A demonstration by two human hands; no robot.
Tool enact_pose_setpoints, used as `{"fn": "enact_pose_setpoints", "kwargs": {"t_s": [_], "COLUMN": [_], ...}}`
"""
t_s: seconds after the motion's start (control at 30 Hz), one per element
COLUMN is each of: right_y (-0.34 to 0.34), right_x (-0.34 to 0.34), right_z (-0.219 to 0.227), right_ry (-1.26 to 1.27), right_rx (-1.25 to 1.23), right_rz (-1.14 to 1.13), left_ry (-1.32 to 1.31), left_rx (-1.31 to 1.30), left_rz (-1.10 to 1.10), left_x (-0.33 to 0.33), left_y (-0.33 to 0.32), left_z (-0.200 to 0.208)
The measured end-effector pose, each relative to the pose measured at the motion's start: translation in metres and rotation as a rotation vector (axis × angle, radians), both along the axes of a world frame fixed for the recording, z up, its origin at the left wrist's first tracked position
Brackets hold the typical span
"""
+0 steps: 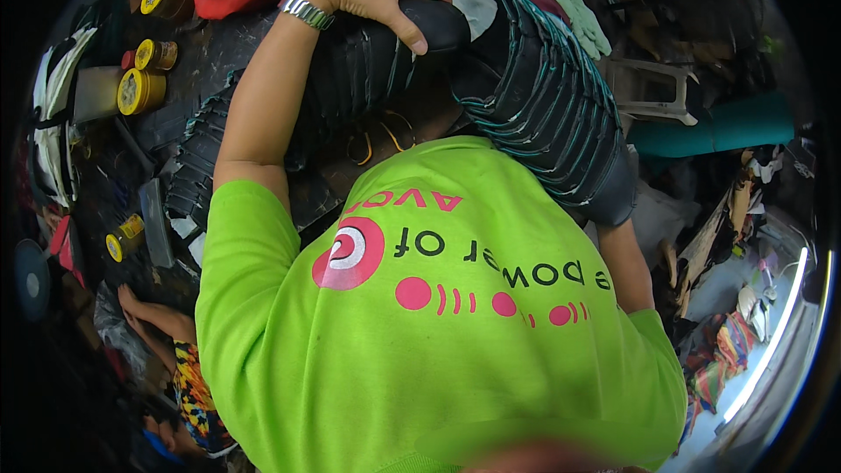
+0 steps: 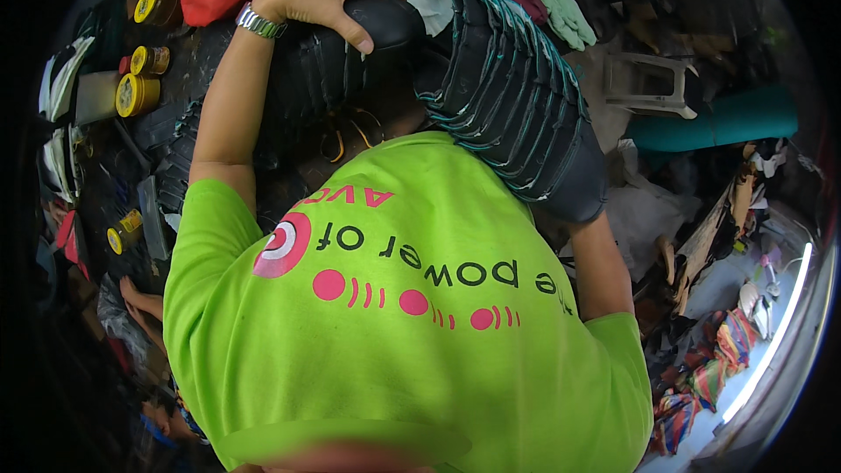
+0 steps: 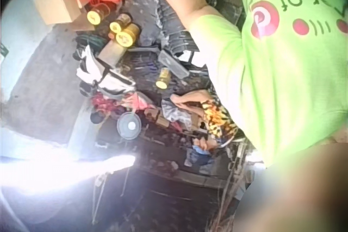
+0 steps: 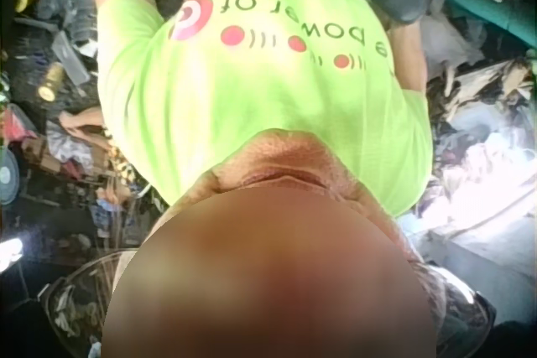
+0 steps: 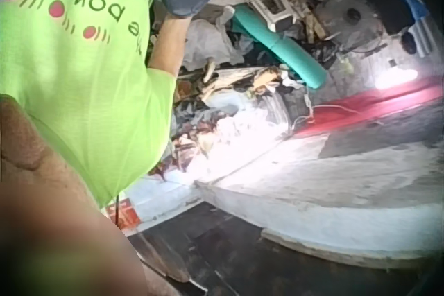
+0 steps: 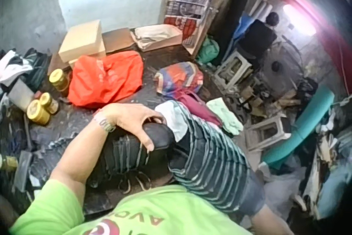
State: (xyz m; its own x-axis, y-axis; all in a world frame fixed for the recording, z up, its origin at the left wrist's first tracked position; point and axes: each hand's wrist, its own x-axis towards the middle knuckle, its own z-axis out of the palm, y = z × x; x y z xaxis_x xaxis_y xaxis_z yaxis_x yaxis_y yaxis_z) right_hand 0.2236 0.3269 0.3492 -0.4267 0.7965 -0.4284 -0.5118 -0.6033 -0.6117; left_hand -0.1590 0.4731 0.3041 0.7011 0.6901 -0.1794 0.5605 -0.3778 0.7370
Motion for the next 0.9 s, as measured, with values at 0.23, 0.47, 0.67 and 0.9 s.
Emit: {"fn": "enact_pose_setpoints", "kwargs": {"t_s": [0.23,0.47,0.67,0.9], "right_y": [0.037,0.079,0.105,0.109], "right_x": [-0.020,-0.037,-0.039,-0.032], "right_z": [-0.001,-0.006,-0.022,-0.059], "right_ry": [-0.065,-0.135,-0.168,-0.168], "right_rx": [0.016,0.013,-0.016,-0.115], "right_rz": [0.171,0.318,0.350,0.342], "left_ry": [-0.126,-0.065,-0.150,-0.630], "left_rx": [0.202,0.180,-0.058,0.009], "left_rz": [0.040,0.047,0.058,0.365], "left_x": [-0.012,-0.033,-0.043,-0.039], "left_y": [-0.032,-0.035,-0.026,-0.038], "left_z": [0.016,0.022,0.029,0.064]}}
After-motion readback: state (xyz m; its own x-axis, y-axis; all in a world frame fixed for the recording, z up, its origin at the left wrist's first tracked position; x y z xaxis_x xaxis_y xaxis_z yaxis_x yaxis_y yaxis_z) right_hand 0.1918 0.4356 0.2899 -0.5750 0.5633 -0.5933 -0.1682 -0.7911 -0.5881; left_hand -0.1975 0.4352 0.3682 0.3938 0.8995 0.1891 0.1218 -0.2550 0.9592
